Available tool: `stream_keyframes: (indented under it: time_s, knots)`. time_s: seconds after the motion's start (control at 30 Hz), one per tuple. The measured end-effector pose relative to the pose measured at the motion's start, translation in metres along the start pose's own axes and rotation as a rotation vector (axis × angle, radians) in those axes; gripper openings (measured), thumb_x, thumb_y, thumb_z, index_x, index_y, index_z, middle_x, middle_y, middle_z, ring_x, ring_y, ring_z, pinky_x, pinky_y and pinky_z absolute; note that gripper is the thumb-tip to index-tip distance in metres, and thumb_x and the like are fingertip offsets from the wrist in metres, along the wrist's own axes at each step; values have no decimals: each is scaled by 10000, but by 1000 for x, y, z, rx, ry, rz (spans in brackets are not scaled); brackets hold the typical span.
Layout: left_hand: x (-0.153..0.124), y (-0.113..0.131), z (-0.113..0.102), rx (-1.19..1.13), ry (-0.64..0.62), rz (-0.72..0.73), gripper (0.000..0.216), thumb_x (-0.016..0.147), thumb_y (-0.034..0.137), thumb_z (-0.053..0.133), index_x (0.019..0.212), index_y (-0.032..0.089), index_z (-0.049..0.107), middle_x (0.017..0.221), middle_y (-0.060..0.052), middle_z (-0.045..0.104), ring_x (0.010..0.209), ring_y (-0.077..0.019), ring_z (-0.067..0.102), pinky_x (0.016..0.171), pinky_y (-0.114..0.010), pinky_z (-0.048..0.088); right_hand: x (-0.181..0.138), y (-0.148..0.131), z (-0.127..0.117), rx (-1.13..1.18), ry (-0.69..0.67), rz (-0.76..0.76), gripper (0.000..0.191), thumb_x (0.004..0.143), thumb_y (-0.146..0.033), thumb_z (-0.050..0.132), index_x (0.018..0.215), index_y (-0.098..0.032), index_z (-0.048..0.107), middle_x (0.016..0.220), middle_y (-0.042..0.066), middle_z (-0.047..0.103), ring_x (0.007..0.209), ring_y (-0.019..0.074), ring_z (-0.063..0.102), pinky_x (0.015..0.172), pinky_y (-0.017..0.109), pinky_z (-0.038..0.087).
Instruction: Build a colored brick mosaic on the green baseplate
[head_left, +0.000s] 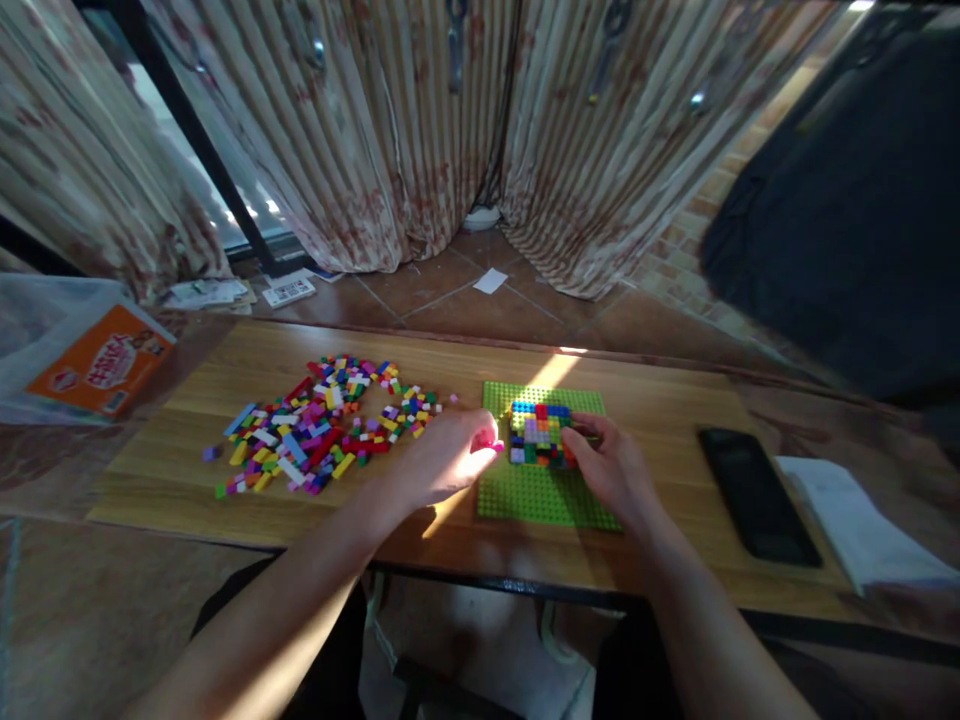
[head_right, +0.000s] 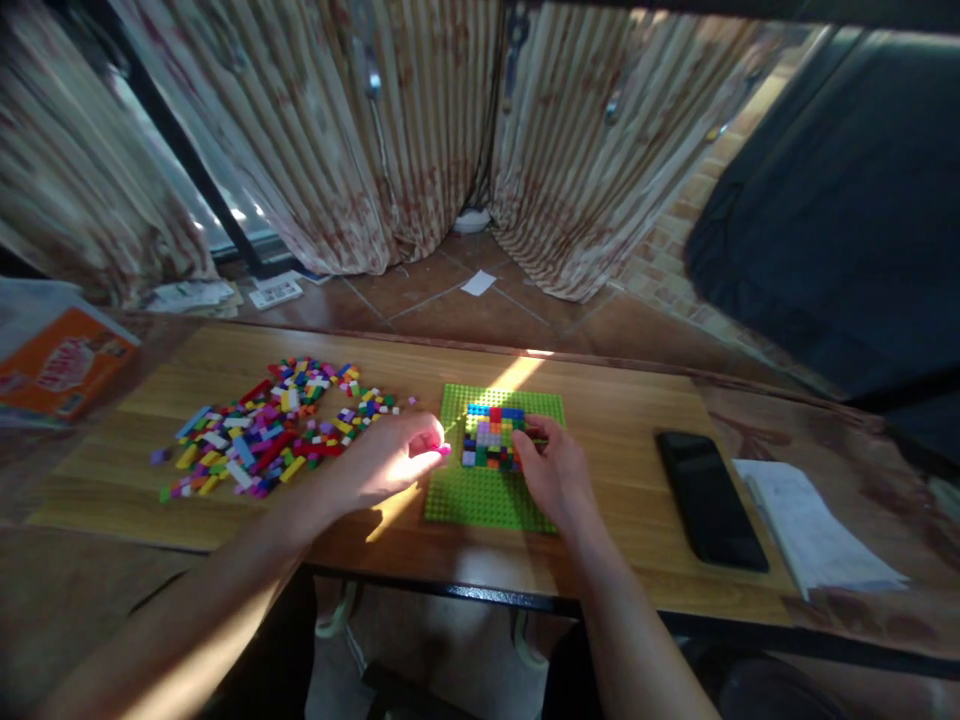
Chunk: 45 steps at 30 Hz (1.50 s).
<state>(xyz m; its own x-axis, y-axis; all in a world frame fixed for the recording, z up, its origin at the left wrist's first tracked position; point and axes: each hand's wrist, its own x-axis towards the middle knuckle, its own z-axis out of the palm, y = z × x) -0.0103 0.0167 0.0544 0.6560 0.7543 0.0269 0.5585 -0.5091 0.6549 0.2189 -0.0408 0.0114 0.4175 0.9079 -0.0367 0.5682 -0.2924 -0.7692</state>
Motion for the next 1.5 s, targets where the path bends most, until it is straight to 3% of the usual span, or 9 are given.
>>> stream_keyframes:
  time_s: [0.3, 0.47, 0.6, 0.8, 1.07, 1.23, 1.5]
  knots:
    - [8, 9, 32, -148, 126, 89, 75, 852, 156, 576, 820, 152, 644, 796, -12, 656, 735, -124, 592, 690, -247, 465, -11, -12, -13, 115, 140, -127, 288, 830, -396, 583, 937, -161, 710, 895, 94, 729, 719, 194, 659, 674, 324, 519]
    - [7, 12, 43, -185, 188, 166, 97, 849, 100, 554, 849, 157, 633, 842, -24, 663, 820, -140, 614, 766, -266, 493, -25, -24, -16, 173, -94, -376, 174, 854, -344, 614, 909, -221, 723, 906, 46, 710, 825, 183, 658, 745, 311, 523]
    - [6, 16, 46, -227, 212, 178, 83, 853, 107, 556, 870, 165, 613, 853, -17, 668, 819, -137, 624, 759, -266, 516, -31, -32, -15, 97, -235, -449, 173, 882, -301, 601, 992, -259, 728, 984, 45, 690, 901, 185, 654, 799, 317, 521]
    - [5, 17, 51, -250, 241, 171, 84, 861, 139, 565, 925, 177, 603, 911, -19, 677, 854, -136, 640, 782, -265, 532, -28, -24, -20, 66, -235, -428, 160, 891, -308, 589, 940, -260, 734, 954, 40, 693, 866, 183, 655, 764, 323, 526]
    - [5, 13, 52, -50, 220, 109, 151, 866, 145, 529, 994, 189, 598, 978, -43, 663, 937, -180, 619, 841, -328, 515, -17, 8, -44, 84, -237, -303, 175, 806, -383, 672, 867, -238, 748, 876, 46, 716, 821, 191, 662, 711, 319, 527]
    - [5, 13, 54, -14, 193, 111, 169, 838, 117, 537, 982, 173, 605, 963, -52, 658, 918, -184, 620, 836, -326, 514, -17, 13, -38, 64, -284, -291, 150, 801, -361, 673, 851, -237, 741, 870, 37, 719, 806, 187, 655, 731, 332, 520]
    - [5, 12, 57, -17, 188, 147, 195, 839, 133, 547, 1012, 184, 621, 984, -53, 655, 927, -190, 613, 863, -342, 517, -19, 7, -31, 51, -221, -265, 162, 791, -362, 675, 829, -210, 718, 832, 29, 727, 760, 175, 653, 665, 293, 513]
